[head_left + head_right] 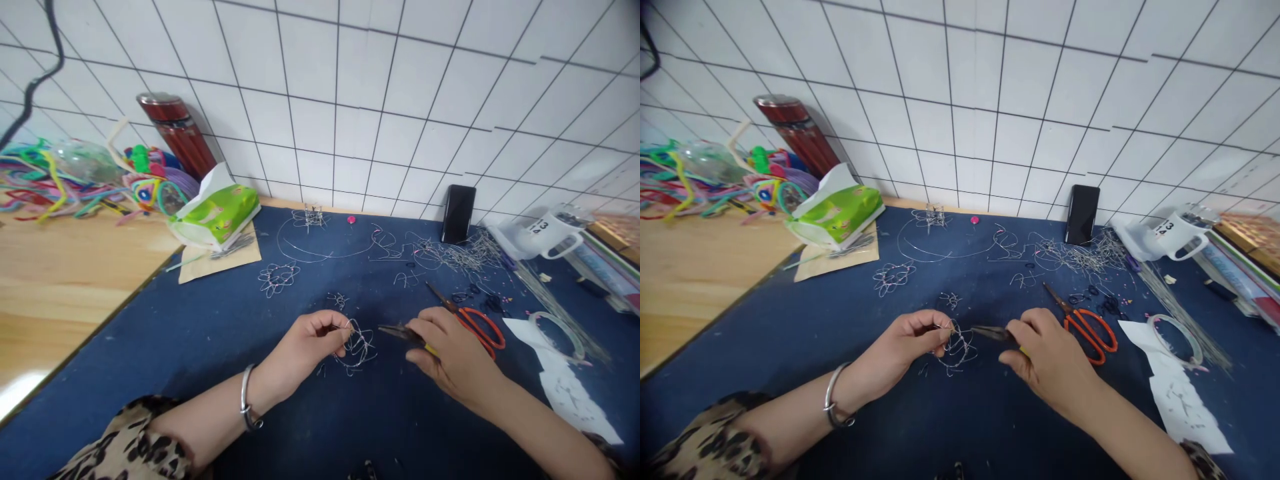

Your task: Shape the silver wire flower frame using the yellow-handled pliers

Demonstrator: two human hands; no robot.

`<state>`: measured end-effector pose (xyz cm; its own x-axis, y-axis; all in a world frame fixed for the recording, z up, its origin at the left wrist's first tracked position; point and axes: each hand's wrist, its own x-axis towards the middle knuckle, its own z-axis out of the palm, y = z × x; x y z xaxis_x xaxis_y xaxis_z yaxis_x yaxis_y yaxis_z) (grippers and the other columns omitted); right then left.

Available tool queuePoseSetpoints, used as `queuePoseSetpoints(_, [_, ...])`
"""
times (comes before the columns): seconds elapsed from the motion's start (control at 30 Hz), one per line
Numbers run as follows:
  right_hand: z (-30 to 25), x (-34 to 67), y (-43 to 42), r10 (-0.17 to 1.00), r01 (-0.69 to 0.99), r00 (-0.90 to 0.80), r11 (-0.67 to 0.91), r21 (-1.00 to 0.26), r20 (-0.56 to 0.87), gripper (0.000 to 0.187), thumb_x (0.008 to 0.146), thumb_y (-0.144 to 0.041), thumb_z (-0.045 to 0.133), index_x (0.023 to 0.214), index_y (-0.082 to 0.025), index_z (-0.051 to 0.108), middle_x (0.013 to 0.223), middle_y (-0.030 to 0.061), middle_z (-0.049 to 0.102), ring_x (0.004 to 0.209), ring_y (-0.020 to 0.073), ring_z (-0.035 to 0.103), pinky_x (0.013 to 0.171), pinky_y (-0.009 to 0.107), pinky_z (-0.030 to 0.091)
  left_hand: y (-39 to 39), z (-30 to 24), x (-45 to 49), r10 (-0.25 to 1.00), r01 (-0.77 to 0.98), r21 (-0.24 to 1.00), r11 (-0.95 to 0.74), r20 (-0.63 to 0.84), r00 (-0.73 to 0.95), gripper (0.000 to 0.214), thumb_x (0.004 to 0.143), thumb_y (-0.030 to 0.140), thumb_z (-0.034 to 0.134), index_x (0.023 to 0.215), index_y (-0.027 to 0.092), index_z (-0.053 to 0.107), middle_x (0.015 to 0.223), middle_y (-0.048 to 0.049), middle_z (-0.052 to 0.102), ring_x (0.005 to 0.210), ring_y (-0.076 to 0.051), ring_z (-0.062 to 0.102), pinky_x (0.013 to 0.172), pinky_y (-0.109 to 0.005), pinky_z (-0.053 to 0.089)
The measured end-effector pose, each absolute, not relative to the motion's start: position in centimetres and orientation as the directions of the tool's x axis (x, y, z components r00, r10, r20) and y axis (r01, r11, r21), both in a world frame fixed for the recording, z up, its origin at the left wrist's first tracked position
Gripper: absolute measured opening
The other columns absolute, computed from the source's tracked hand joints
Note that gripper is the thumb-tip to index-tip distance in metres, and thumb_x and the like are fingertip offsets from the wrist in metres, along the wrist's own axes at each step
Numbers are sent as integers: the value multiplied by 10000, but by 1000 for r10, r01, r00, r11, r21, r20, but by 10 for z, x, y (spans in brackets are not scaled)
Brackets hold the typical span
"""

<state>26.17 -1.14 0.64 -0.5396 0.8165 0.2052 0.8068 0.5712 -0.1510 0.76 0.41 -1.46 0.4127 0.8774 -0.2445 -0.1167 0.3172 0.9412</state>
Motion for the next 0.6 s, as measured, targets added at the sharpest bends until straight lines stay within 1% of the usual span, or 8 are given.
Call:
queuePoseSetpoints(0.07, [28,251,-12,756,762,-622,644,-62,203,348,847,-483,445,1030,-206,551,909,84,513,793,193,464,693,336,402,4,-14,8,879,-98,946,308,-244,410,132,793,268,600,812,138,611,720,1,541,620,-100,488,623,-242,390])
queuePoseSetpoints(0.13, [45,245,-7,717,739,-664,672,42,210,320,846,-470,450,981,-212,582,871,78,513,747,185,443,671,333,374,4,-14,8,885,-82,953,292,-236,401,139,792,275,600,815,138,609,710,2,538,610,-99,479,615,-242,383])
queuePoseSetpoints(0.2, [56,243,3,702,727,-683,680,96,204,292,860,-432,439,949,-203,597,849,79,515,740,181,438,656,316,360,5,-15,7,887,-73,957,280,-229,400,136,795,274,594,820,140,608,706,3,539,605,-99,473,609,-242,380])
queuePoseSetpoints(0.27, [58,245,12,704,733,-679,668,130,209,284,866,-409,437,941,-192,602,844,84,514,753,184,436,674,317,361,5,-15,7,887,-68,961,268,-218,407,122,800,260,586,825,142,609,704,5,540,598,-96,467,605,-240,378])
queuePoseSetpoints(0.33, [53,247,18,711,742,-669,653,149,216,277,864,-402,443,944,-190,602,844,84,512,766,189,431,682,321,361,6,-16,6,883,-60,966,252,-204,422,112,805,245,578,830,142,613,706,6,538,597,-94,465,604,-239,379])
queuePoseSetpoints(0.47, [39,246,19,695,724,-688,676,135,209,278,861,-409,449,973,-196,589,876,83,510,770,185,419,686,323,361,6,-16,5,867,-31,971,238,-198,458,122,817,251,565,825,138,612,711,8,530,605,-94,466,610,-241,386])
queuePoseSetpoints(0.6, [32,245,17,672,708,-701,695,126,238,285,859,-417,451,992,-198,576,891,84,504,787,189,419,695,330,361,8,-16,5,855,-6,971,239,-208,475,119,818,250,562,824,141,610,703,14,522,599,-91,465,607,-239,384])
